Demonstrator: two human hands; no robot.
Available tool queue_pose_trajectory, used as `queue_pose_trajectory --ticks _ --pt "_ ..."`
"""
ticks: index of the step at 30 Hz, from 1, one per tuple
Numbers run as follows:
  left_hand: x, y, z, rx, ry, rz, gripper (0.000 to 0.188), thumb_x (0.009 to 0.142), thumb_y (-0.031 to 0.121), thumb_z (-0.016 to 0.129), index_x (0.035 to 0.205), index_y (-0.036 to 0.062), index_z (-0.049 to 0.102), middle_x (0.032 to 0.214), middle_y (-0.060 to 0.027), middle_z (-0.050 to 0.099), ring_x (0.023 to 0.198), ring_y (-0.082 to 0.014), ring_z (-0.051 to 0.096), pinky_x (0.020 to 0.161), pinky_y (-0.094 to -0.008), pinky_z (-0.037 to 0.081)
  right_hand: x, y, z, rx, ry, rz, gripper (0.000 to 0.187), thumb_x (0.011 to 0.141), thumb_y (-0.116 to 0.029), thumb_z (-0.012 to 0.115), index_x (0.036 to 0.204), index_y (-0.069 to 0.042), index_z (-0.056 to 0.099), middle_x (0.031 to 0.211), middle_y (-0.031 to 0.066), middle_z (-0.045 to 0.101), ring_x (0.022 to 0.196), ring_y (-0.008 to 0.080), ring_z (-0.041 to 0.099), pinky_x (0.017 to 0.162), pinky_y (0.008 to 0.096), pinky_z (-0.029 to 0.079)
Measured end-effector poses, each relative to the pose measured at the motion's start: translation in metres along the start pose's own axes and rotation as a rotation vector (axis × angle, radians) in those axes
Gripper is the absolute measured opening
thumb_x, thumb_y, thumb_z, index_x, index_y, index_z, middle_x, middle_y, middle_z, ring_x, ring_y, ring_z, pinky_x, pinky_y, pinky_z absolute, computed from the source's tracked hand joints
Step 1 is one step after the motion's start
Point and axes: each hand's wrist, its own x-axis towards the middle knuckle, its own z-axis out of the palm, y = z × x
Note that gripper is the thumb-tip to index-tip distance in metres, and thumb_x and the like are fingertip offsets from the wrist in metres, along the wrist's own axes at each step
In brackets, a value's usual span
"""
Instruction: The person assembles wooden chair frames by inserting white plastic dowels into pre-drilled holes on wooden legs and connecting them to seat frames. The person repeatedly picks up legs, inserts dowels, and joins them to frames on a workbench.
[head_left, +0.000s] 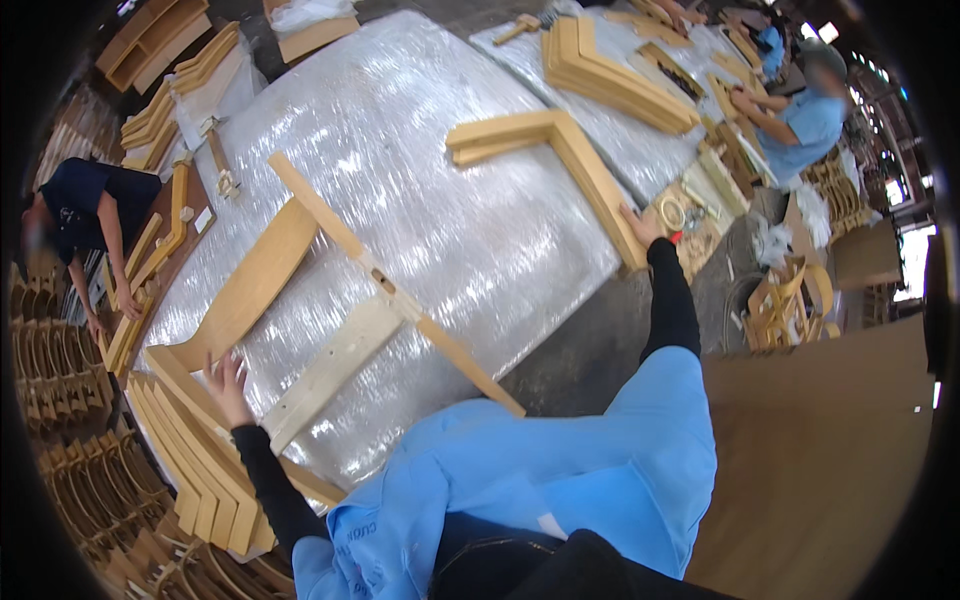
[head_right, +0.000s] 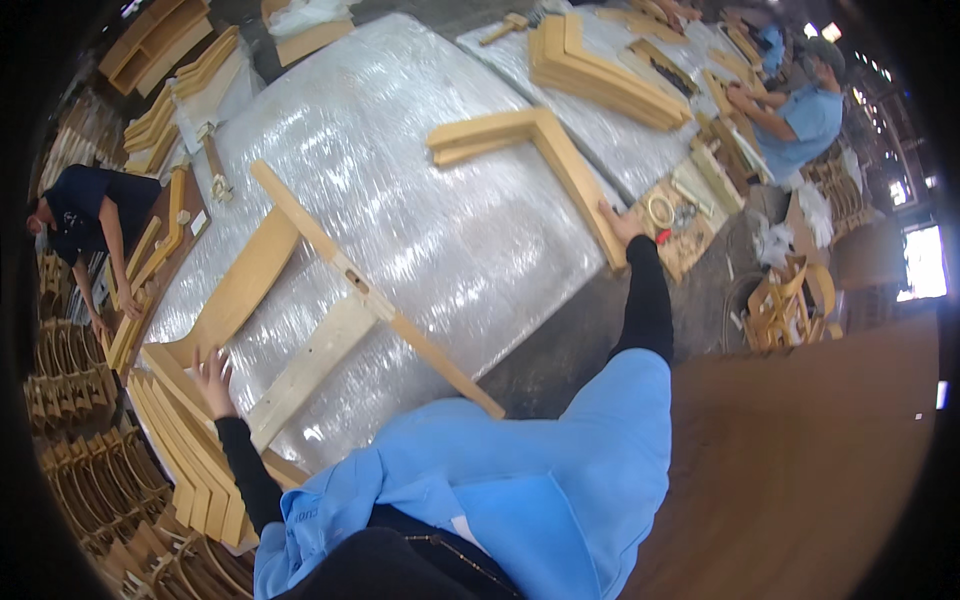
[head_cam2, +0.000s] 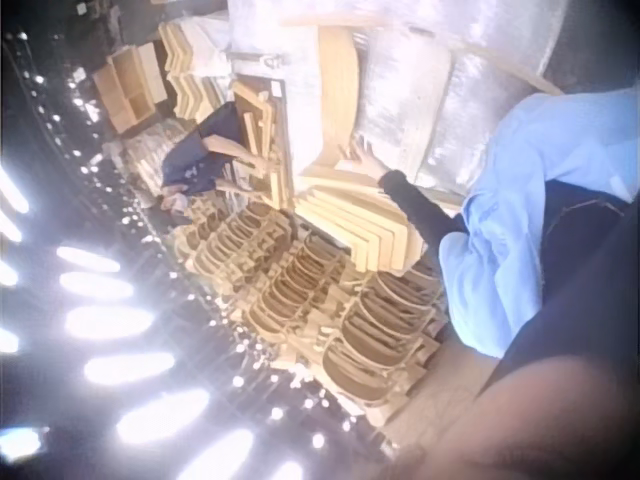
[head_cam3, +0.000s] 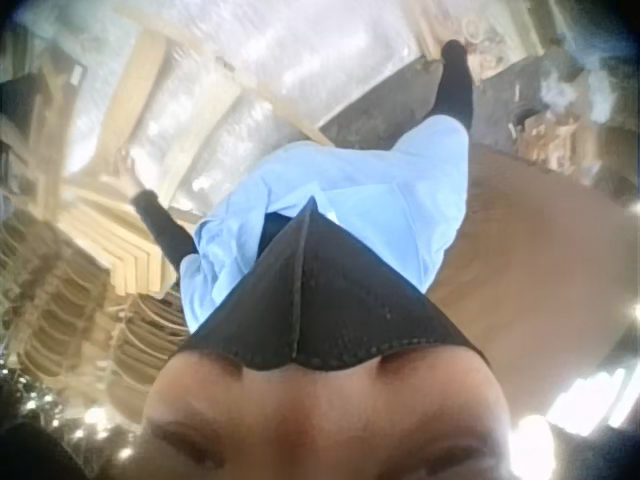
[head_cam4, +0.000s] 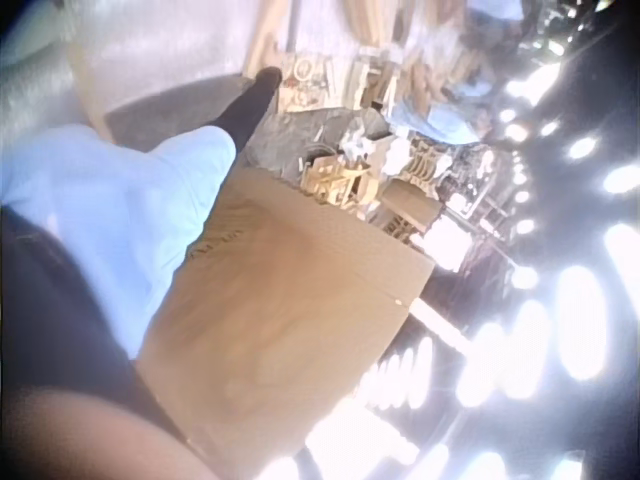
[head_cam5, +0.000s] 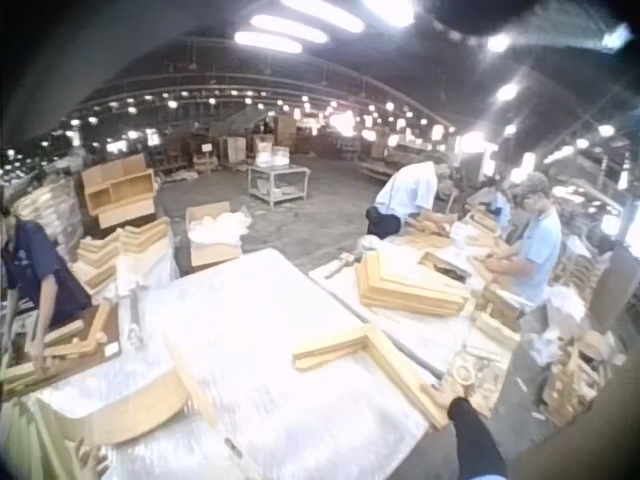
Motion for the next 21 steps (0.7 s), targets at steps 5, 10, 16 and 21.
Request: queue_pose_trajectory --ticks 5,10,16,21 --pt "-0.03 -0.053 -0.082 -0.224 0.391 -0.087 0.055 0.098 0.022 0.059 0.148 0.014 0.036 0.131 -0.0134 0.06 0.116 -0.0254 0.061 0.093 -0.0375 0.05 0.028 -0.025 0.002 -0.376 -0.062 0.064 0.083 0.078 -0.071 0.066 0.108 0.007 0.069 0.115 0.0308 0.065 0.112 0.0383 0.064 0.093 0.0469 0.051" --pt "-0.069 -0.086 -0.114 -0.228 0.547 -0.123 0.054 0.096 0.014 0.061 0.146 0.0075 0.039 0.132 -0.0164 0.058 0.112 -0.0289 0.063 0.094 -0.0378 0.052 0.005 -0.071 -0.011 -0.633 0.278 -0.074 0.044 0.086 -0.043 0.068 0.107 -0.004 0.069 0.108 0.0233 0.066 0.102 0.0436 0.064 0.088 0.05 0.051" --pt "-0.075 -0.18 -0.179 0.42 1.108 0.103 0.045 0.082 0.018 0.067 0.121 -0.0016 0.059 0.118 -0.0175 0.062 0.11 -0.0333 0.059 0.099 -0.0451 0.044 -0.138 -0.12 0.073 -0.289 0.213 -0.505 0.027 0.096 -0.027 0.061 0.099 -0.002 0.068 0.098 0.0208 0.06 0.088 0.0364 0.06 0.081 0.0452 0.048" --pt "-0.123 -0.182 -0.181 1.284 0.581 -0.623 0.088 0.077 0.048 0.074 0.145 0.0018 0.043 0.164 -0.0231 0.004 0.153 -0.0385 0.0 0.113 -0.0709 0.013 -0.288 -0.193 0.149 0.062 -0.052 -0.627 0.019 0.093 -0.019 0.067 0.092 -0.001 0.07 0.089 0.0124 0.059 0.079 0.0256 0.058 0.073 0.0367 0.047"
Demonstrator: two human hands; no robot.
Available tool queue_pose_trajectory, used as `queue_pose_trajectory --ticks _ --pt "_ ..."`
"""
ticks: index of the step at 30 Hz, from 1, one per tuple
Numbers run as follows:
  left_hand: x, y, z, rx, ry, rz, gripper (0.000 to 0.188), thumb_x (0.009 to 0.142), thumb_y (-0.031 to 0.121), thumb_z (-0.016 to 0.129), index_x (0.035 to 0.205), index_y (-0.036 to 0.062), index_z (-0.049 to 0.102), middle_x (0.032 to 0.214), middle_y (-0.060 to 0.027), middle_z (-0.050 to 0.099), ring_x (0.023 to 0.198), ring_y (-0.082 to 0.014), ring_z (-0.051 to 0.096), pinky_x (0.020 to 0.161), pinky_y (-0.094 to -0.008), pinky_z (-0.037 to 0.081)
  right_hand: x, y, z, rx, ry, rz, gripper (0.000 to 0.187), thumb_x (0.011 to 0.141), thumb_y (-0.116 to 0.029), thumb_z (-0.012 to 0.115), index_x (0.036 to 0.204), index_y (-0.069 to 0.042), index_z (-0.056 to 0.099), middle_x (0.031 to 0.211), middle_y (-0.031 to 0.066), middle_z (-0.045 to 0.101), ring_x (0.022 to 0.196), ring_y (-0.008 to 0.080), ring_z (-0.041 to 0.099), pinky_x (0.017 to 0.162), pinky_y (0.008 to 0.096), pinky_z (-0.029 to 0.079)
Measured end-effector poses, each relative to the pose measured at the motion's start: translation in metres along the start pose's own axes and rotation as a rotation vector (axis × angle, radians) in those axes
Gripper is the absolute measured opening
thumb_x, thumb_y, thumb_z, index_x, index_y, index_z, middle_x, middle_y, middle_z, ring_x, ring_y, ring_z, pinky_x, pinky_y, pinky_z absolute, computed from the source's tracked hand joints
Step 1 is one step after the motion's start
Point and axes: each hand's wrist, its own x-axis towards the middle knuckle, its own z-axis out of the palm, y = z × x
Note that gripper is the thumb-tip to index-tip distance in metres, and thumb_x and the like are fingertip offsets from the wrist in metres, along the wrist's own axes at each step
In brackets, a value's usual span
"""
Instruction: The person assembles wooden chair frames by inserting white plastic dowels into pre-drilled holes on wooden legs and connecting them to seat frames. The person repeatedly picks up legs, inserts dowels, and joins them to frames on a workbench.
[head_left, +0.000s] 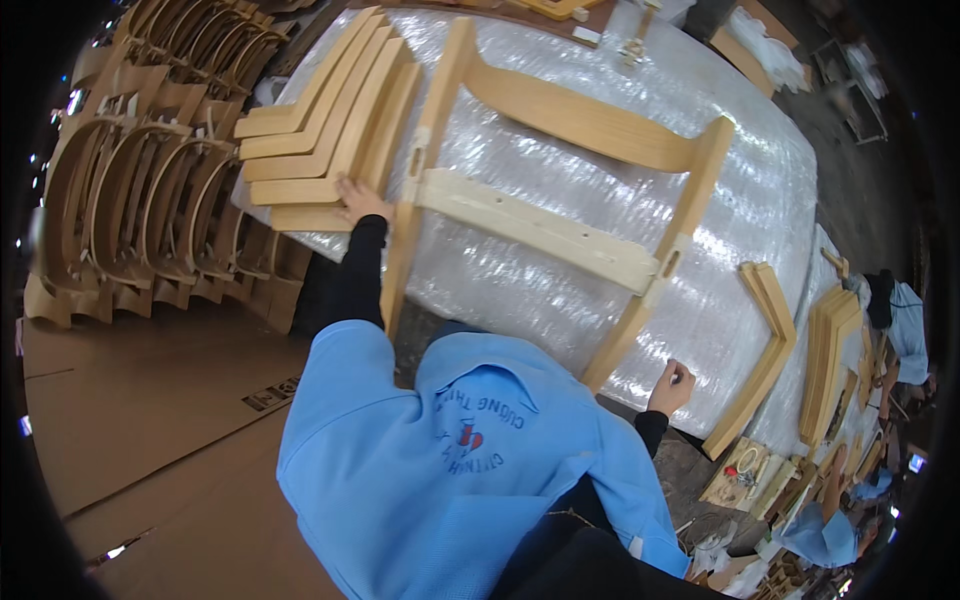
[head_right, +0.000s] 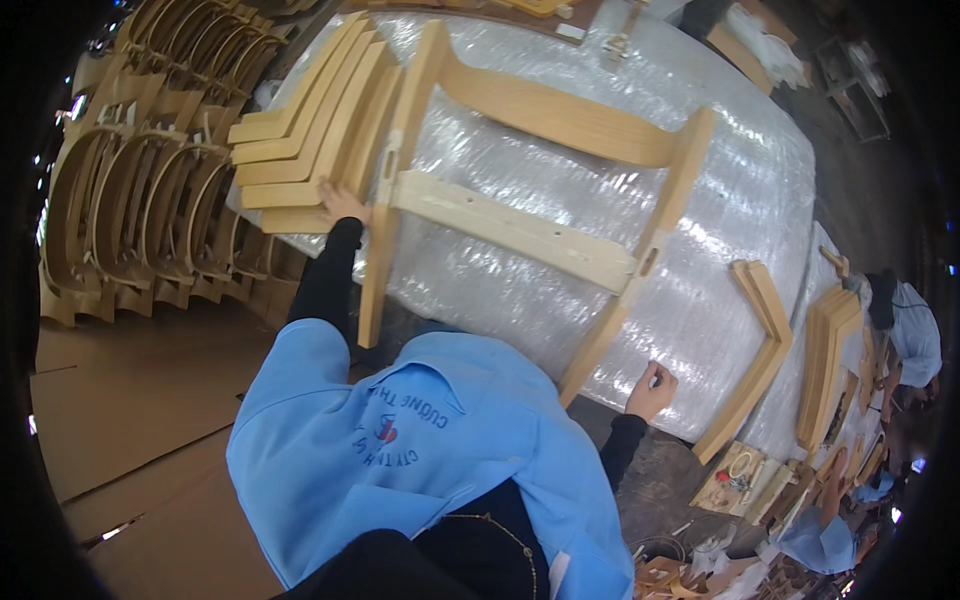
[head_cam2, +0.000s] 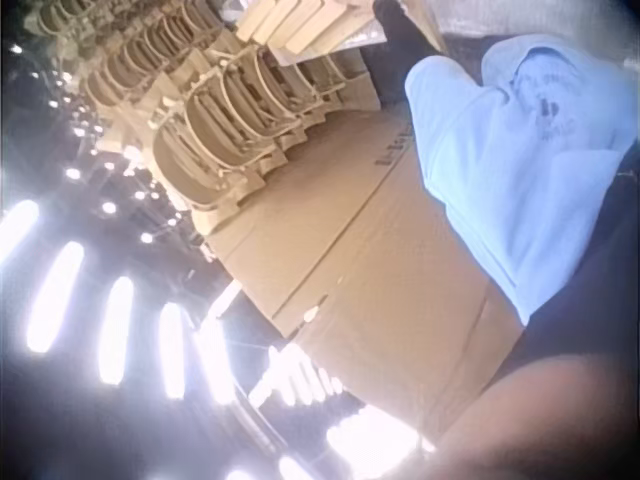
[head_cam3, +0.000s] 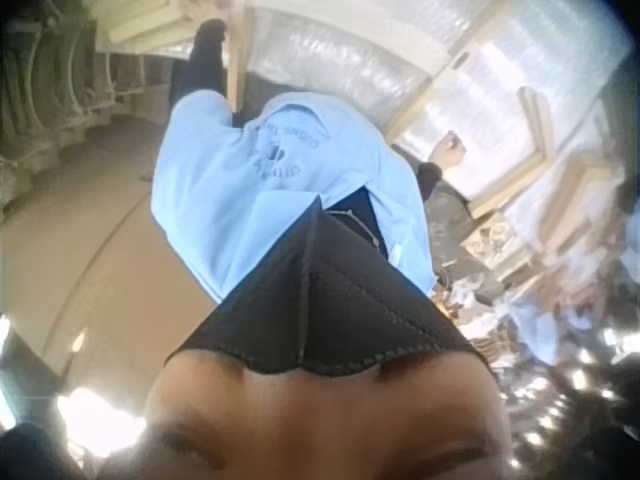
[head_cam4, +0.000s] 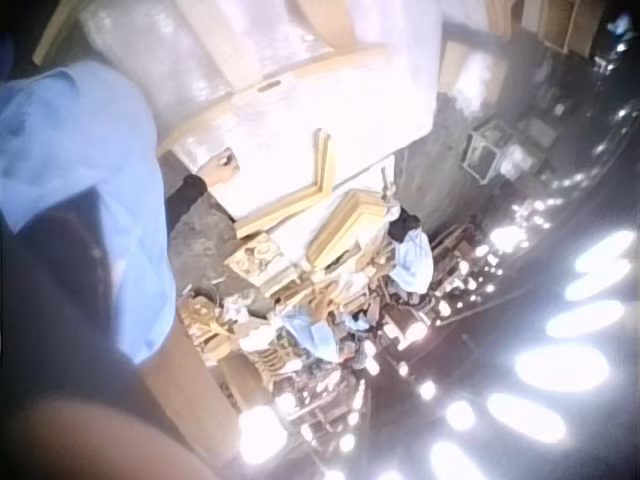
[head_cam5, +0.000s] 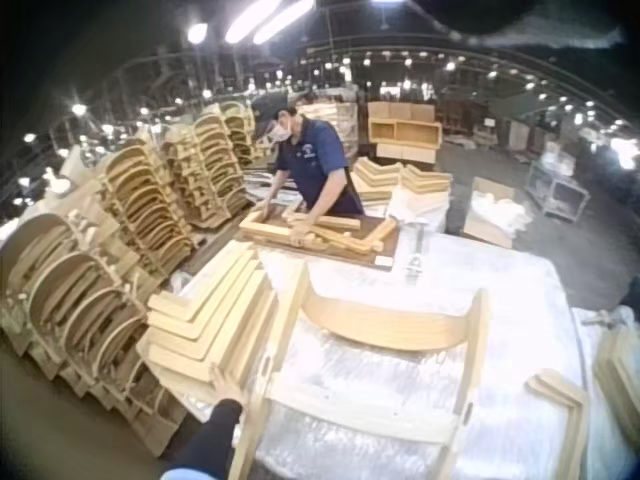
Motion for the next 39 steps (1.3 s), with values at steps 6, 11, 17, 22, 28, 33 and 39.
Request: queue_pose_trajectory --ticks 6,11,17,22,28,33,39 --pt "-0.022 -0.056 0.054 0.343 0.321 0.284 0.056 0.096 0.02 0.049 0.148 0.0037 0.039 0.164 -0.0215 0.01 0.153 -0.0378 0.002 0.117 -0.0633 0.014 -0.014 -0.095 0.02 0.187 -0.121 -0.275 0.018 0.093 -0.02 0.067 0.093 -0.002 0.072 0.087 0.0077 0.06 0.072 0.0179 0.053 0.066 0.0313 0.043" --pt "-0.049 -0.075 0.033 -0.029 0.246 0.432 0.095 0.07 0.036 0.08 0.148 0.005 0.034 0.142 -0.0198 0.043 0.13 -0.0323 0.043 0.104 -0.0519 0.034 -0.037 -0.14 0.019 0.215 -0.18 -0.199 0.015 0.093 -0.017 0.067 0.094 -0.003 0.071 0.09 0.0089 0.061 0.077 0.0193 0.057 0.069 0.0321 0.045" --pt "-0.044 -0.092 -0.002 -0.007 0.072 0.236 0.082 0.067 0.041 0.08 0.138 0.014 0.049 0.12 -0.011 0.057 0.122 -0.0292 0.05 0.098 -0.0599 0.033 -0.062 -0.15 0.033 0.27 -0.194 -0.312 0.015 0.095 -0.017 0.066 0.094 -0.003 0.073 0.086 0.0023 0.058 0.064 0.0084 0.046 0.057 0.0247 0.037" --pt "-0.026 -0.149 -0.134 -0.442 -0.018 0.281 0.064 0.073 0.039 0.077 0.131 0.0149 0.064 0.109 -0.0141 0.072 0.105 -0.0306 0.067 0.097 -0.0477 0.047 -0.066 -0.189 0.018 0.276 -0.246 -0.275 0.012 0.094 -0.015 0.067 0.093 -0.005 0.073 0.087 0.0046 0.059 0.071 0.0139 0.053 0.063 0.0283 0.041" --pt "-0.113 -0.205 -0.376 -0.534 -0.08 0.508 0.047 0.083 0.006 0.073 0.127 -0.0049 0.062 0.109 -0.0147 0.073 0.098 -0.0127 0.066 0.088 -0.0291 0.051 -0.058 -0.306 -0.028 0.404 -0.182 -0.503 0.009 0.085 -0.014 0.075 0.092 -0.008 0.073 0.087 0.0052 0.063 0.078 0.0177 0.058 0.066 0.0302 0.043" --pt "-0.158 -0.163 -0.502 -0.265 -0.065 0.954 0.052 0.082 0.009 0.07 0.131 -0.0027 0.059 0.114 -0.0145 0.07 0.094 -0.0206 0.064 0.091 -0.0344 0.048 -0.066 -0.421 -0.108 0.301 0.203 -1.261 0.042 0.068 -0.031 0.086 0.103 -0.01 0.074 0.091 0.0009 0.067 0.076 0.0209 0.057 0.064 0.0314 0.044" --pt "-0.159 -0.033 -0.518 -0.167 -0.315 1.722 0.054 0.078 0.021 0.078 0.127 0.0036 0.062 0.116 -0.0135 0.068 0.096 -0.0306 0.062 0.09 -0.0385 0.048 -0.076 -0.426 -0.156 -0.026 0.187 -1.458 0.05 0.066 -0.034 0.085 0.102 -0.003 0.07 0.083 0.0042 0.07 0.068 0.0187 0.055 0.055 0.0272 0.042"
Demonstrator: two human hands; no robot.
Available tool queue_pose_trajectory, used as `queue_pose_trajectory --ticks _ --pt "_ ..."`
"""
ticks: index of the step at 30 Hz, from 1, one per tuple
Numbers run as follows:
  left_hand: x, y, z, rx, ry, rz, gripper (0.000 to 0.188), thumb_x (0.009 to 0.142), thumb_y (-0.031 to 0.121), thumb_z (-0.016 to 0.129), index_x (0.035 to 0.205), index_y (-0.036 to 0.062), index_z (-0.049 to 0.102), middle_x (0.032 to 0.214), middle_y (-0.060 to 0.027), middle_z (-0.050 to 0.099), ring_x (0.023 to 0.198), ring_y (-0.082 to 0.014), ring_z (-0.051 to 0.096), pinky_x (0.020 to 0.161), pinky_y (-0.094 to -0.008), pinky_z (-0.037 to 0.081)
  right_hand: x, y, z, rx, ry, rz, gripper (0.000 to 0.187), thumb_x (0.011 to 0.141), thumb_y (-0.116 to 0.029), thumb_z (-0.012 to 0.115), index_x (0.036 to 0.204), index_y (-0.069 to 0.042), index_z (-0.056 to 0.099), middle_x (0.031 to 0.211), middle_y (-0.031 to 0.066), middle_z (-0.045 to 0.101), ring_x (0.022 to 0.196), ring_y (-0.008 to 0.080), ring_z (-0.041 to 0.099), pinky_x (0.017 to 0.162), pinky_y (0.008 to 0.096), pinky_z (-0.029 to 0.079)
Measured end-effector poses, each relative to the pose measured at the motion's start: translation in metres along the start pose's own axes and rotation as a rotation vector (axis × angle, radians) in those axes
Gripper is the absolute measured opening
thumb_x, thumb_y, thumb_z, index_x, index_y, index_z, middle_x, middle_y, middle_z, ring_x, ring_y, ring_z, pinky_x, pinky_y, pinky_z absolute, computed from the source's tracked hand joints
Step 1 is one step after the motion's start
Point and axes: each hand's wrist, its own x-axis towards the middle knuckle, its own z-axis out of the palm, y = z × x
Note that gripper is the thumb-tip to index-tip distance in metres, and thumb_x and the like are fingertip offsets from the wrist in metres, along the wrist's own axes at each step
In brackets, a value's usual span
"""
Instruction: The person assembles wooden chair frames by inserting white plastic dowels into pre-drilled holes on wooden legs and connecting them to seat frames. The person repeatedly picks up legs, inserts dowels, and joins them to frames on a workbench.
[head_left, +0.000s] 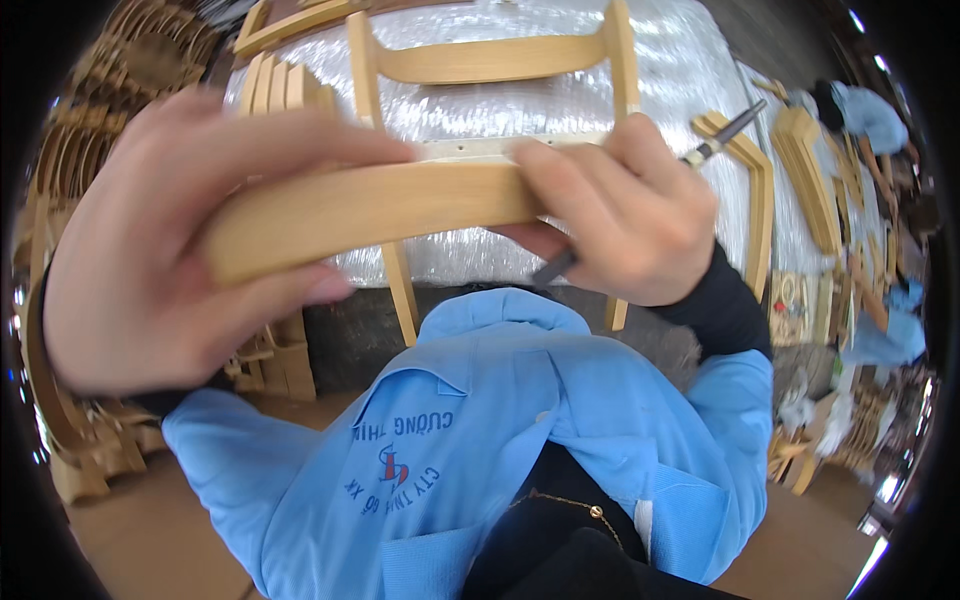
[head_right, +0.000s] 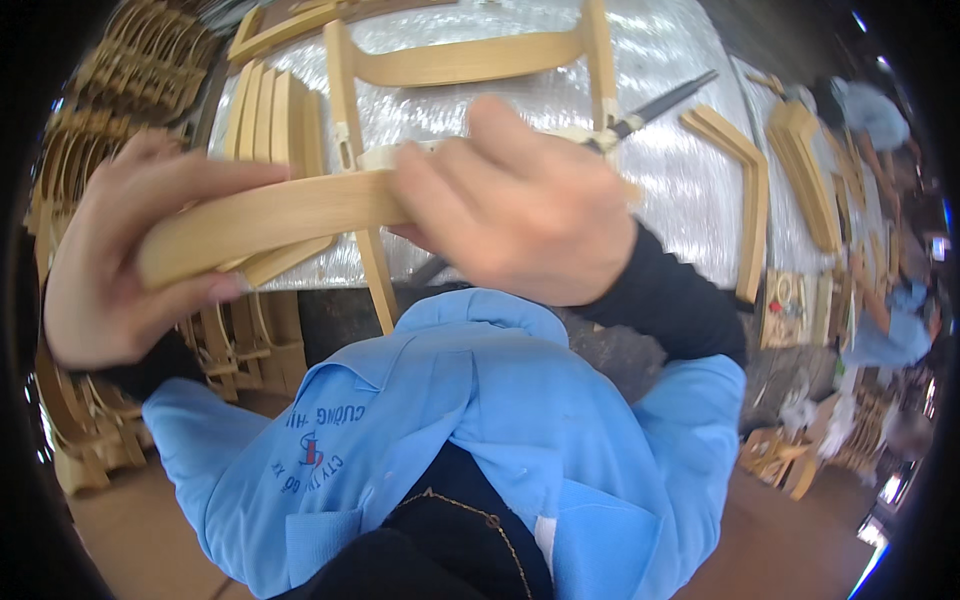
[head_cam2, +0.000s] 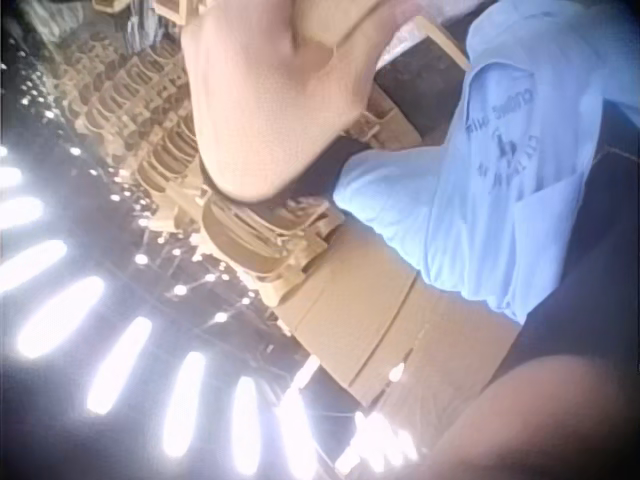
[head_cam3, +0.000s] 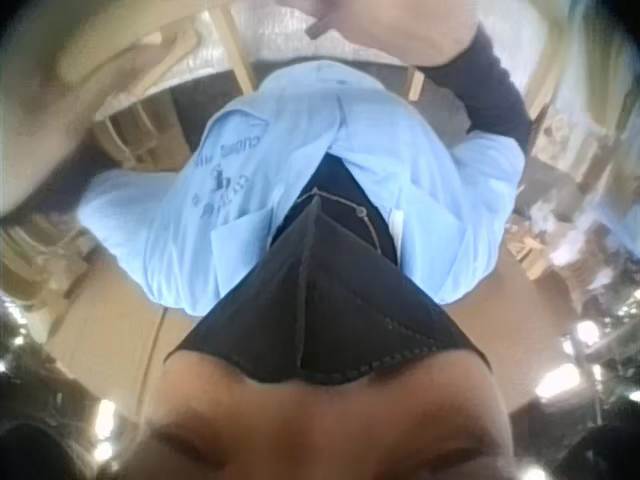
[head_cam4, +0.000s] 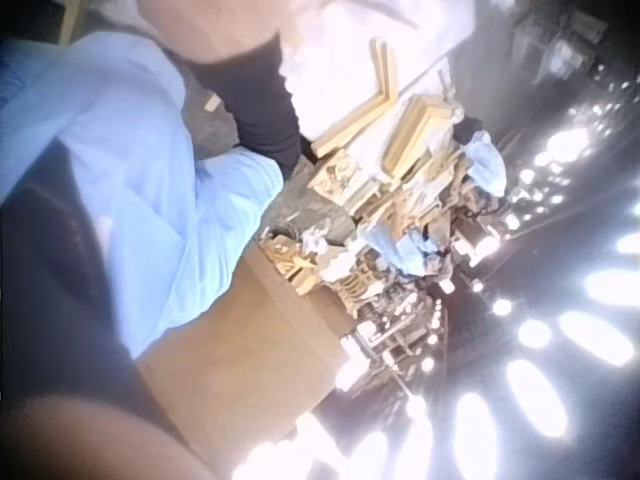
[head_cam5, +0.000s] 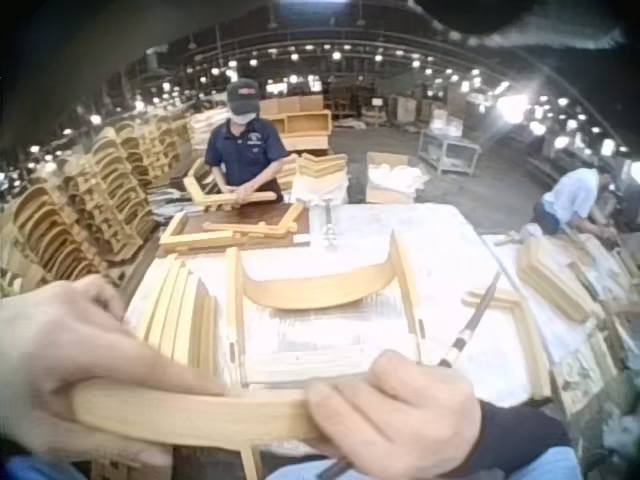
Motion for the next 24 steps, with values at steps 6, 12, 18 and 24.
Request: queue_pose_trajectory --ticks 6,12,18,24 --pt "0.177 -0.031 0.051 -0.385 0.275 0.437 0.062 0.075 0.012 0.083 0.132 0.006 0.058 0.114 -0.0161 0.066 0.115 -0.0305 0.06 0.1 -0.0383 0.048 -0.069 0.022 -0.076 0.0 -0.17 0.615 0.034 0.078 -0.021 0.083 0.099 0.0 0.068 0.081 0.0102 0.064 0.071 0.0204 0.059 0.061 0.0306 0.046" --pt "0.317 -0.009 0.14 -0.149 0.538 0.846 0.084 0.071 0.012 0.082 0.144 0.0229 0.043 0.125 -0.0248 0.048 0.118 -0.0427 0.052 0.1 -0.0454 0.048 -0.131 0.057 -0.101 -0.328 -0.137 0.81 0.042 0.083 -0.038 0.078 0.097 0.0 0.068 0.082 0.0152 0.064 0.069 0.0281 0.061 0.064 0.0367 0.049" --pt "0.38 0.001 0.176 -0.14 0.552 0.783 0.068 0.072 0.016 0.082 0.134 0.0217 0.055 0.114 -0.023 0.056 0.11 -0.0409 0.057 0.094 -0.0433 0.051 -0.162 0.075 -0.098 -0.356 -0.296 1.033 0.052 0.082 -0.048 0.075 0.102 -0.001 0.07 0.074 0.0181 0.061 0.069 0.0297 0.061 0.065 0.0406 0.048" --pt "0.409 -0.001 0.18 -0.239 0.564 0.862 0.066 0.071 0.013 0.08 0.132 0.021 0.058 0.111 -0.0213 0.059 0.107 -0.039 0.059 0.093 -0.0437 0.051 -0.168 0.093 -0.104 -0.383 -0.27 0.969 0.047 0.082 -0.046 0.077 0.097 -0.003 0.069 0.067 0.0093 0.054 0.059 0.0187 0.053 0.056 0.0346 0.043"
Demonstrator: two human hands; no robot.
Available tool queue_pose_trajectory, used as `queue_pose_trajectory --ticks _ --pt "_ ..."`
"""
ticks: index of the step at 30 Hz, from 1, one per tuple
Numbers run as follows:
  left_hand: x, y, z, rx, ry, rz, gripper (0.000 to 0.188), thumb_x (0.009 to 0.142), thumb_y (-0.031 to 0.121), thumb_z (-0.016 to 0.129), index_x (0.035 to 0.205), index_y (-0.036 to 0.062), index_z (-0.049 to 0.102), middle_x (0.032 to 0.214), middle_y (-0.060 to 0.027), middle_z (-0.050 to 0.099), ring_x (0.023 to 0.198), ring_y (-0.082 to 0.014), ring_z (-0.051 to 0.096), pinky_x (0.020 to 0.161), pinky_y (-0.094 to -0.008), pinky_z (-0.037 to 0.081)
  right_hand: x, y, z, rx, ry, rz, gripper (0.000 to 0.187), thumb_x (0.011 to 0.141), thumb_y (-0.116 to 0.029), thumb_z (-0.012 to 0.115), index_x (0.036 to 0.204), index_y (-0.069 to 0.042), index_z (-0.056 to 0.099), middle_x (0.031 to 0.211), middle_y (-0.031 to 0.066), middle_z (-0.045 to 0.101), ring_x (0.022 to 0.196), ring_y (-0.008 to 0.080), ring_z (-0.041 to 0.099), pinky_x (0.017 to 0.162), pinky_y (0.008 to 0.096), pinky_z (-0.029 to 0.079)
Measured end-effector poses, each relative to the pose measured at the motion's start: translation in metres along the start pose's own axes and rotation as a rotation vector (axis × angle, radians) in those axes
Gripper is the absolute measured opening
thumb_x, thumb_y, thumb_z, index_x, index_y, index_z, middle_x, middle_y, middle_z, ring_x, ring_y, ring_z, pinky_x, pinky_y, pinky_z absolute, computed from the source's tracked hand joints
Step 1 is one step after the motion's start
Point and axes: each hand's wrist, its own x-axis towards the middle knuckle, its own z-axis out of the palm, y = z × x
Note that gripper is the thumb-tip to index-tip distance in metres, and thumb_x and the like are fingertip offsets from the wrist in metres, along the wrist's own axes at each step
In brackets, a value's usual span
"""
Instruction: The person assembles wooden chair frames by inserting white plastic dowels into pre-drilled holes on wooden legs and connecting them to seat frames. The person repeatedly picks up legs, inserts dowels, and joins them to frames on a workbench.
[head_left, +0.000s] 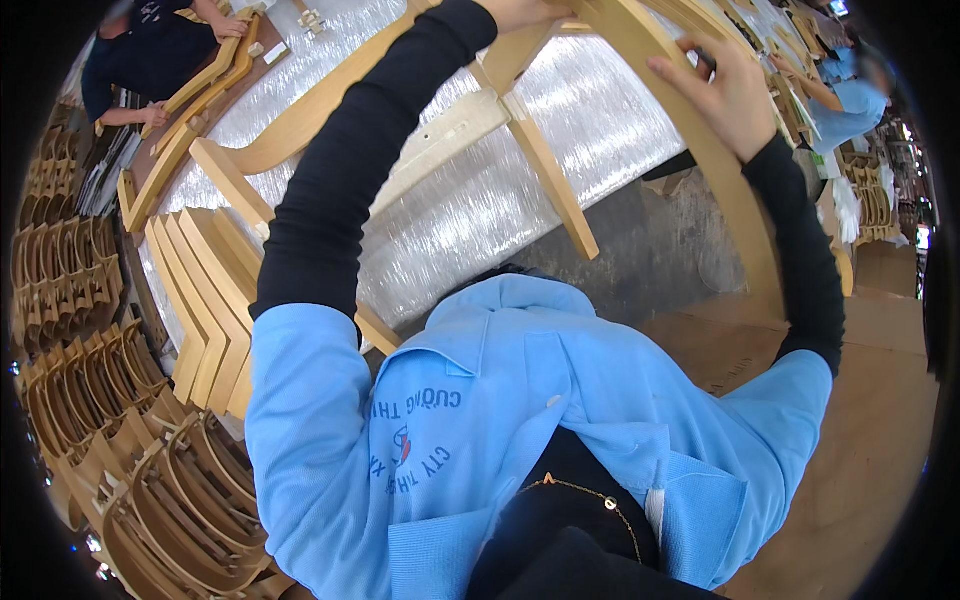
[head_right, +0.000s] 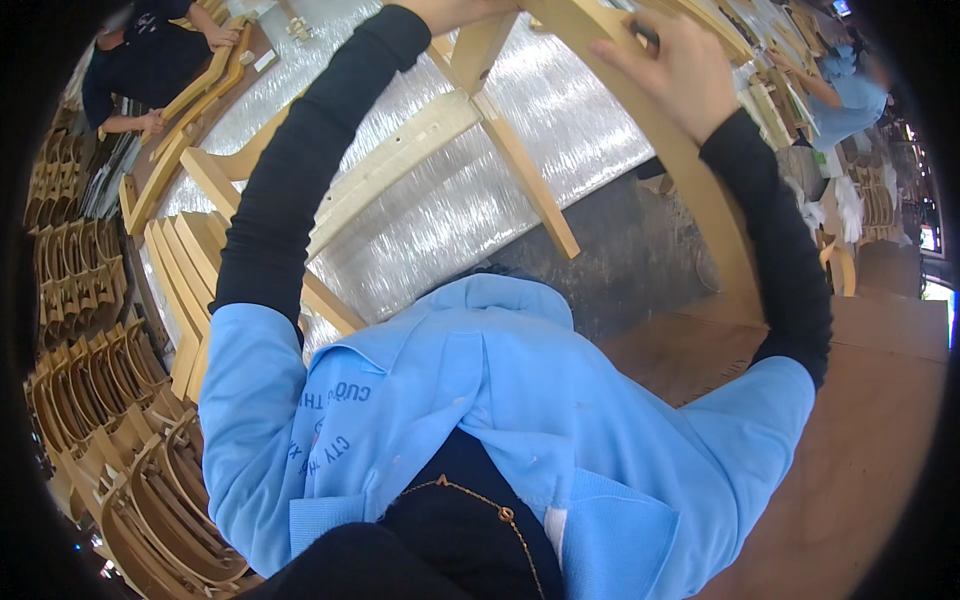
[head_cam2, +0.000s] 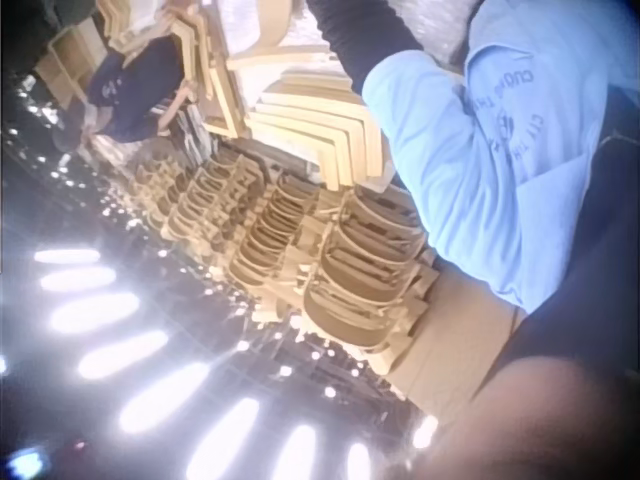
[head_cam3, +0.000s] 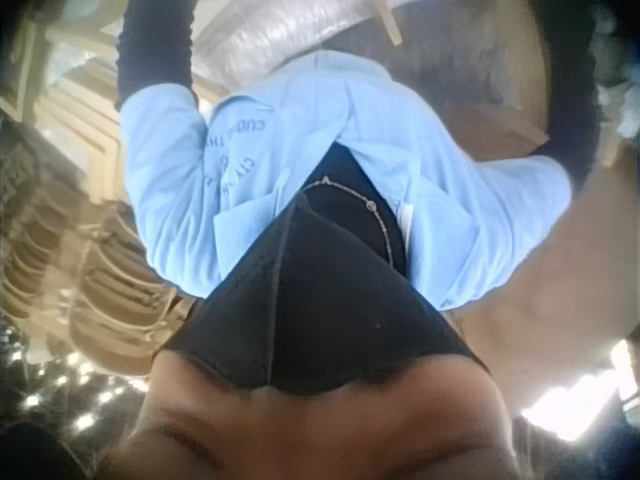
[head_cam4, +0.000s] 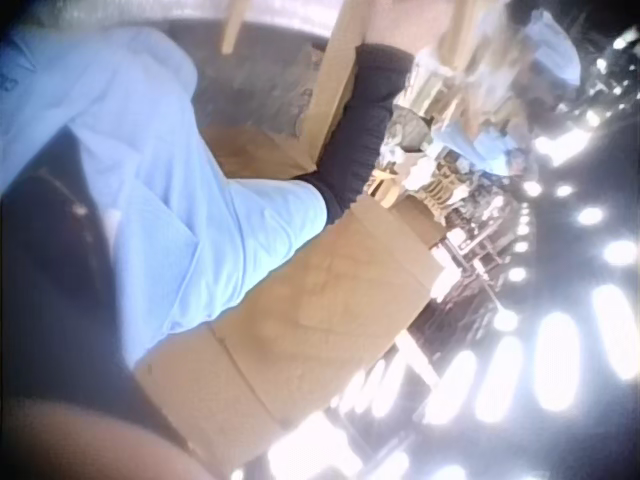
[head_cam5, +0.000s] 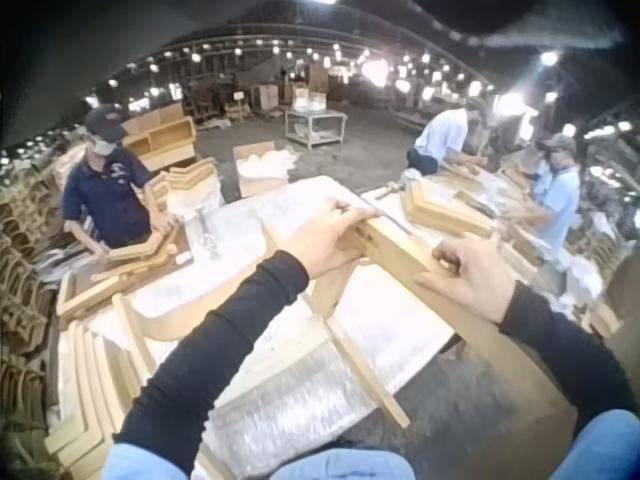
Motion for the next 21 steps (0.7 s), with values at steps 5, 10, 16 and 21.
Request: queue_pose_trajectory --ticks 5,10,16,21 --pt "0.001 -0.019 -0.01 0.069 0.067 -0.067 0.067 0.068 0.013 0.08 0.131 0.0196 0.059 0.107 -0.0195 0.063 0.102 -0.0377 0.061 0.09 -0.0442 0.053 0.057 -0.018 -0.021 -0.167 -0.239 -0.024 0.041 0.083 -0.04 0.074 0.092 0.0 0.07 0.071 0.016 0.063 0.064 0.0287 0.062 0.059 0.0387 0.047" --pt "0.0 -0.025 -0.009 0.012 0.051 -0.107 0.068 0.067 0.012 0.078 0.132 0.0197 0.059 0.107 -0.0192 0.066 0.102 -0.0382 0.061 0.092 -0.044 0.052 0.069 -0.024 -0.024 -0.094 -0.227 -0.064 0.042 0.081 -0.039 0.074 0.082 0.003 0.067 0.068 0.0223 0.061 0.06 0.0338 0.06 0.057 0.0428 0.044" --pt "-0.008 -0.027 -0.018 0.035 0.057 -0.119 0.069 0.067 0.011 0.077 0.133 0.0199 0.058 0.106 -0.0188 0.065 0.103 -0.0382 0.06 0.093 -0.0436 0.051 0.081 -0.031 -0.022 -0.125 -0.284 -0.051 0.045 0.082 -0.04 0.074 0.08 0.005 0.065 0.066 0.0219 0.059 0.06 0.0337 0.06 0.057 0.0424 0.044" --pt "0.0 -0.037 -0.017 -0.01 0.08 -0.138 0.07 0.066 0.012 0.077 0.133 0.0195 0.059 0.105 -0.0186 0.065 0.103 -0.0382 0.06 0.093 -0.0428 0.051 0.096 -0.027 -0.025 -0.148 -0.265 -0.145 0.045 0.081 -0.04 0.074 0.08 0.004 0.065 0.066 0.0215 0.059 0.06 0.0341 0.06 0.057 0.0422 0.044"
